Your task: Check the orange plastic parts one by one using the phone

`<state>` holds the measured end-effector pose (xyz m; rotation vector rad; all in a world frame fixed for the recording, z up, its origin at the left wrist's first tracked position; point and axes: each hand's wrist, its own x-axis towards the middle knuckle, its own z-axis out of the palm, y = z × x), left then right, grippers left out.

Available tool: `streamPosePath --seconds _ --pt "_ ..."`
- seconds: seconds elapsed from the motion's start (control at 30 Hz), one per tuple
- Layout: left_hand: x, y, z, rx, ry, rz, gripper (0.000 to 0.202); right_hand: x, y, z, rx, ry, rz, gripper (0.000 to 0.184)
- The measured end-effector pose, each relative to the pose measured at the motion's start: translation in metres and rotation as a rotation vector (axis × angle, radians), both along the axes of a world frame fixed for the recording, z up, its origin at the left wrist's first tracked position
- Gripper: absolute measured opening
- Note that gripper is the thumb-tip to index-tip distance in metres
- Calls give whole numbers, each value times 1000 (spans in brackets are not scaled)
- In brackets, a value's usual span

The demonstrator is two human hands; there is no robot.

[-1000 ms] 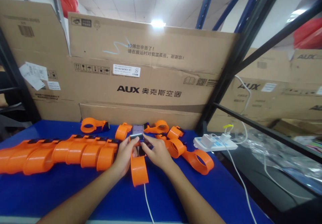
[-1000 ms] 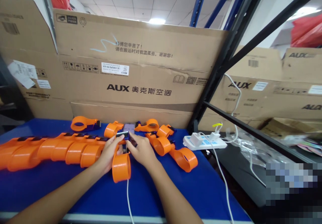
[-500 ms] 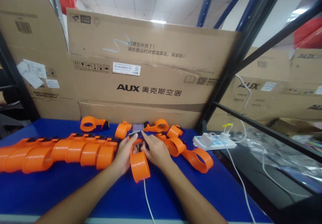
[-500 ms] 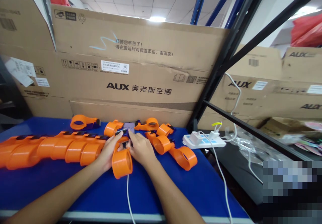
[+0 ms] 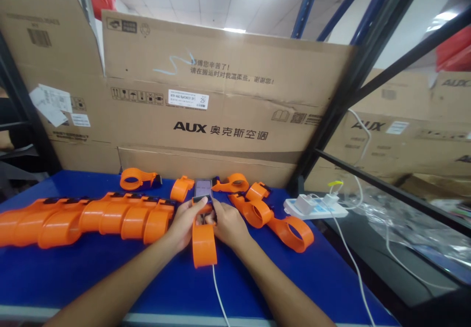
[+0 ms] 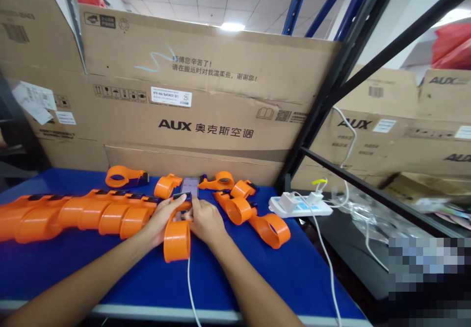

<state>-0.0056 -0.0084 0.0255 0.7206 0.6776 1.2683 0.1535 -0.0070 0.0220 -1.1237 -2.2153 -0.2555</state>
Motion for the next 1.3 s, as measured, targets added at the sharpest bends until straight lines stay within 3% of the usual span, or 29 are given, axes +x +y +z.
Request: streamPosePath --seconds 0.2,0.4,0.57,0.8,1.03,1.3 --pt "0 -3 2 -10 -10 -25 37 0 -1 -1 1 -16 -8 40" --pt "0 -4 7 7 -31 -19 36 2 3 -3 62 31 17 45" --pt "-1 -3 7 7 -50 15 38 11 7 9 42 163 140 41" --pt "-1 0 -4 111 152 91 48 15 4 21 -65 284 199 36" --pt "-2 5 -13 176 279 133 46 14 1 23 -60 223 203 32" --pt "-2 3 -13 185 291 120 45 16 0 29 -67 136 203 26"
